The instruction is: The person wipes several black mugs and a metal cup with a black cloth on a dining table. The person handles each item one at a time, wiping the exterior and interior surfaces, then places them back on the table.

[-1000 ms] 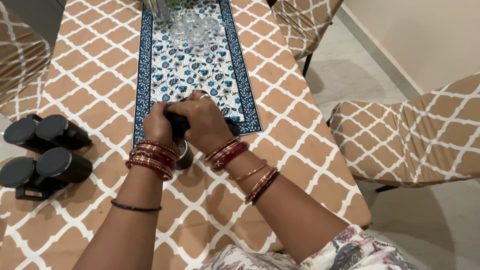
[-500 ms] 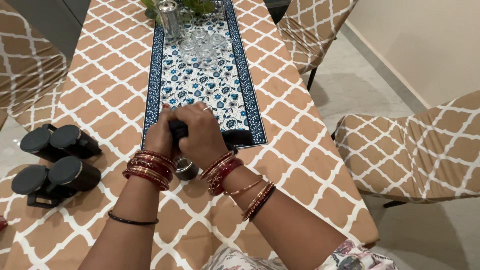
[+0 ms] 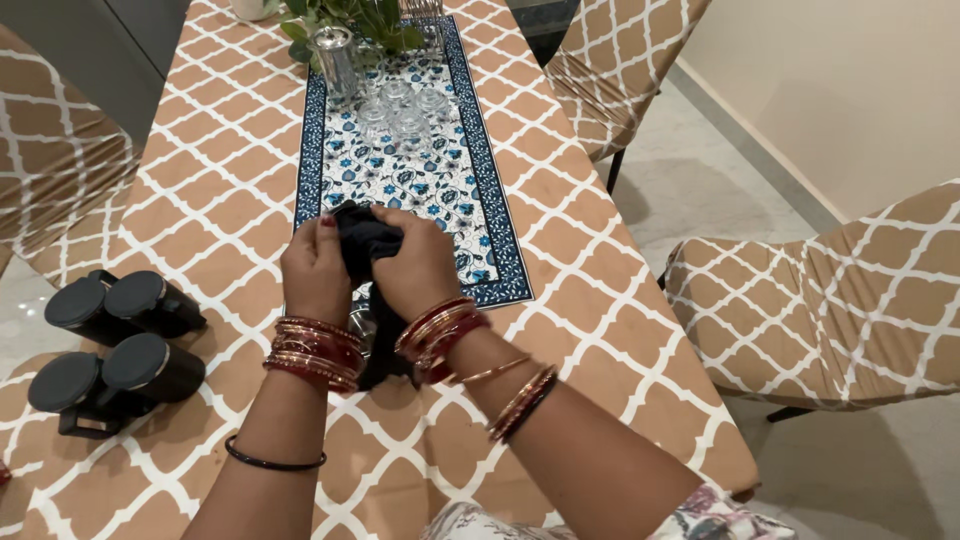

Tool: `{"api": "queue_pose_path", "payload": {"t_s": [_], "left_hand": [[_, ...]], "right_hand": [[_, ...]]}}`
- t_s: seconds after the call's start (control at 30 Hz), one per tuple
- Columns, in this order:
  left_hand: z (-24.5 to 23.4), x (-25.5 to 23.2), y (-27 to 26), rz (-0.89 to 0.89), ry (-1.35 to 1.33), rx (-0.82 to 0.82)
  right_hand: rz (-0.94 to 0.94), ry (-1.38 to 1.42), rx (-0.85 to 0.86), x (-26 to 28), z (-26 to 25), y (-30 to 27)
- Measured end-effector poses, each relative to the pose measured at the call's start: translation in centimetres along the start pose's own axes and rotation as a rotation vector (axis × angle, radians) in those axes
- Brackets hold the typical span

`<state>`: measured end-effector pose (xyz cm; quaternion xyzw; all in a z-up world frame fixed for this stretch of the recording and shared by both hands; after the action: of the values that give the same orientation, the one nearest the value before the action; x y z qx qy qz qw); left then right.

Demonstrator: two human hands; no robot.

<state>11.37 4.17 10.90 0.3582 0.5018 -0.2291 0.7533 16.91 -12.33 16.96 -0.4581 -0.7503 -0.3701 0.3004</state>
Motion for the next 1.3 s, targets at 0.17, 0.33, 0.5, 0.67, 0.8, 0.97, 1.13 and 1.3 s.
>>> {"api": "queue_pose_path", "payload": {"t_s": [0.17, 0.33, 0.5, 0.67, 0.8, 0.97, 1.13, 1.3], "left_hand": [[-1.3, 0.7, -1.0, -0.395, -0.269, -0.18], [0.2, 0.5, -0.3, -0.356, -0.555, -0.13], [-0.8, 0.2, 1.1, -0.287, -0.473, -0.195], [-1.7, -1.5, 0.8, -0.2, -0.059, -0.101], [-0.6, -1.8, 0.8, -0.072, 0.18, -0.092], [-0.1, -1.7, 1.1, 0.048, 0.212, -0.211], [-0.4, -1.5, 1.0, 0.006, 0.125, -0.244], [0.8, -0.3, 1.8, -0.135, -0.216, -0.158]], "right_hand": [[0.197, -0.169, 0.063, 0.1, -1.8, 1.2], [-0.291, -0.136, -0.181, 3.9, -2.2, -0.6], [-0.552, -0.18, 0.109, 2.6, 1.7, -2.5], [-0.556, -0.178, 0.066, 0.9, 0.6, -2.9], [-0.334, 0.0, -0.092, 0.9, -0.9, -2.1], [-0.135, 0.086, -0.14, 2.0, 0.1, -3.0], [0.078, 0.287, -0.22, 1.4, 0.0, -3.6], [0.312, 0.567, -0.018, -0.2, 1.6, -3.4]]}}
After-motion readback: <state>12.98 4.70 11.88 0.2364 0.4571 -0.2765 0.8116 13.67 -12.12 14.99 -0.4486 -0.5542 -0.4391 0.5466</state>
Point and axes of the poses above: each hand's wrist, its own y-axis towards the middle knuckle, its own z-axis out of the palm, x = y × z, the point moved 8 cm from there along y, towards the middle knuckle, and after that the axes turned 14 degrees about -y, right-handed, at the moved point
